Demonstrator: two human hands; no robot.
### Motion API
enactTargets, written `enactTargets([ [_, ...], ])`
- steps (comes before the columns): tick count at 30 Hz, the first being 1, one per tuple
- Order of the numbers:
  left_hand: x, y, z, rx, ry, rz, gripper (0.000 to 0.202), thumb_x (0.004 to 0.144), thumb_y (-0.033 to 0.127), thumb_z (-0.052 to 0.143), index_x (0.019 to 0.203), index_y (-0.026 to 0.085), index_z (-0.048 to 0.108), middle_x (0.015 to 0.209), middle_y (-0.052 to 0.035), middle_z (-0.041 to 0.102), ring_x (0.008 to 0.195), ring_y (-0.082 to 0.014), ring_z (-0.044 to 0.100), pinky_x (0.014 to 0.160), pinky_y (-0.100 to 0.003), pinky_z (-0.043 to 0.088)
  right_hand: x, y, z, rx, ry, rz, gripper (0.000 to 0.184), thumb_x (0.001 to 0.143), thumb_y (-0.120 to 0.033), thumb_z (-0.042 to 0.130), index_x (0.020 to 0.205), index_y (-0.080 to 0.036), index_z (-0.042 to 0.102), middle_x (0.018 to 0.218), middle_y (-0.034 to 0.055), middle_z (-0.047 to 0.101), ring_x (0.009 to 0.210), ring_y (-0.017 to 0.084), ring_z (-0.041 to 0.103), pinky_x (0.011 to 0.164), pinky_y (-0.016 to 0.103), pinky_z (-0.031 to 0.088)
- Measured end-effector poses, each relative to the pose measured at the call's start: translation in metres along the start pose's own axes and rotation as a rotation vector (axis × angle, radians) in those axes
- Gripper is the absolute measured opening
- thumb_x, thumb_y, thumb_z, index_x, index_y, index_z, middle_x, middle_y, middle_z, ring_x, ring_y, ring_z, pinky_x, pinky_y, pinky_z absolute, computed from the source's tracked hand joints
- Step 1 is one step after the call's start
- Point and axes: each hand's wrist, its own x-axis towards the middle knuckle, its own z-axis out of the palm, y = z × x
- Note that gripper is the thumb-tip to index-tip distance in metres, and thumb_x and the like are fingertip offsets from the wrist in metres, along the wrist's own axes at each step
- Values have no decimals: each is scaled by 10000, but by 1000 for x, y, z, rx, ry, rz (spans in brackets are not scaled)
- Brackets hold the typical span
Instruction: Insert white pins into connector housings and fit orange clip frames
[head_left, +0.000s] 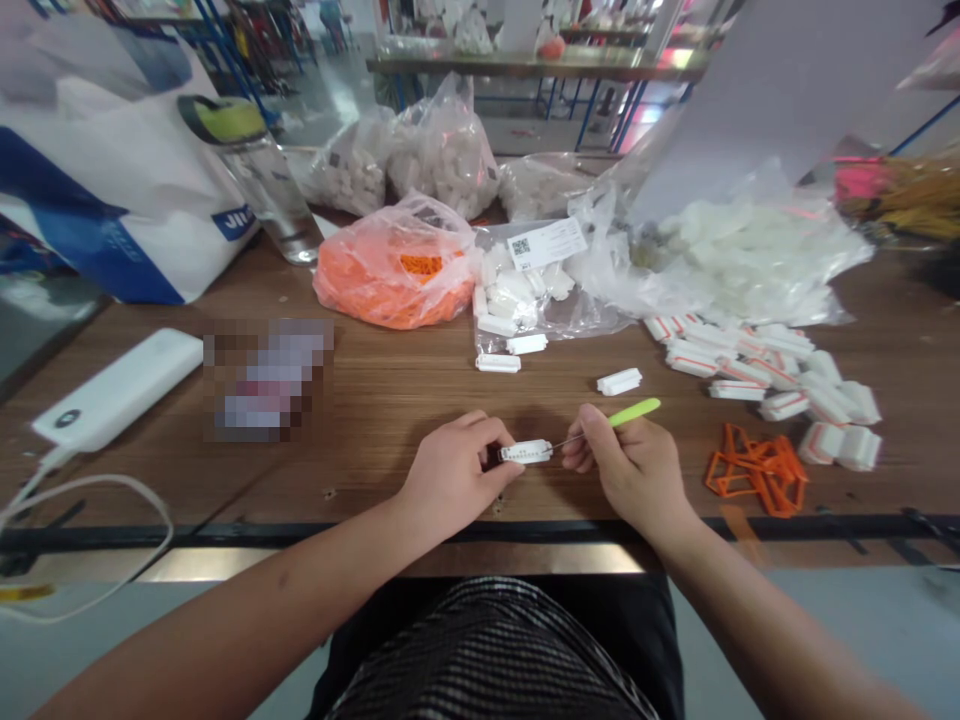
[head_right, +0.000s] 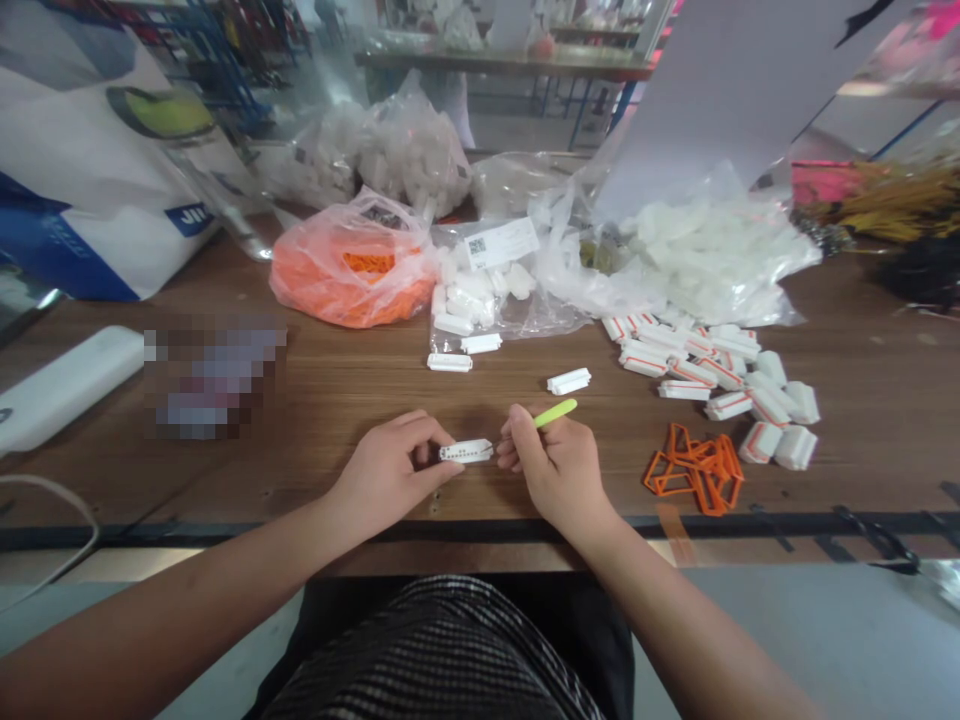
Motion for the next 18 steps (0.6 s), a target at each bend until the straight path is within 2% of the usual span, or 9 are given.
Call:
enactTargets([
  [4, 0, 1, -1, -18, -5, -5, 75, 789, 206, 719, 773, 199, 647, 694, 45, 501, 608, -111, 484, 603, -261, 366, 3, 0, 1, -41, -22, -4, 458, 901, -545, 520, 678, -165, 645, 532, 43, 682, 429, 144, 642, 427, 222, 523],
  [9, 0, 1, -2, -30, -11, -25, 57, 787, 188, 715, 790, 201, 660, 690, 49, 486, 607, -109, 475, 597, -257, 355, -1, 4, 1, -262, -74, -188, 408, 957, -414, 479, 667, -177, 643, 597, 31, 704, 521, 141, 680, 521, 229, 535],
  [12, 0, 1, -1, -22, -10, -21, 54, 790, 194, 714, 793, 203, 661, 686, 49, 488, 613, -110, 481, 605, -259, 358, -5, 5, 0, -245, -37, -246, 389, 969, -372, 461, 683, -175, 638, 592, 15, 691, 512, 124, 672, 516, 209, 524],
  [14, 0, 1, -1, -18, -8, -18, 59, 786, 191, 718, 790, 200, 660, 687, 49, 490, 616, -110, 484, 609, -260, 361, -5, 5, -1, -192, 17, -221, 412, 970, -380, 453, 668, -171, 638, 563, 14, 677, 478, 114, 655, 492, 198, 516],
  [18, 1, 0, 0, -8, -4, -15, 76, 775, 187, 726, 769, 195, 650, 690, 48, 495, 621, -110, 489, 613, -262, 363, -1, 4, -3, -44, 105, -67, 452, 938, -456, 496, 628, -161, 640, 512, 27, 660, 425, 116, 632, 432, 185, 507],
])
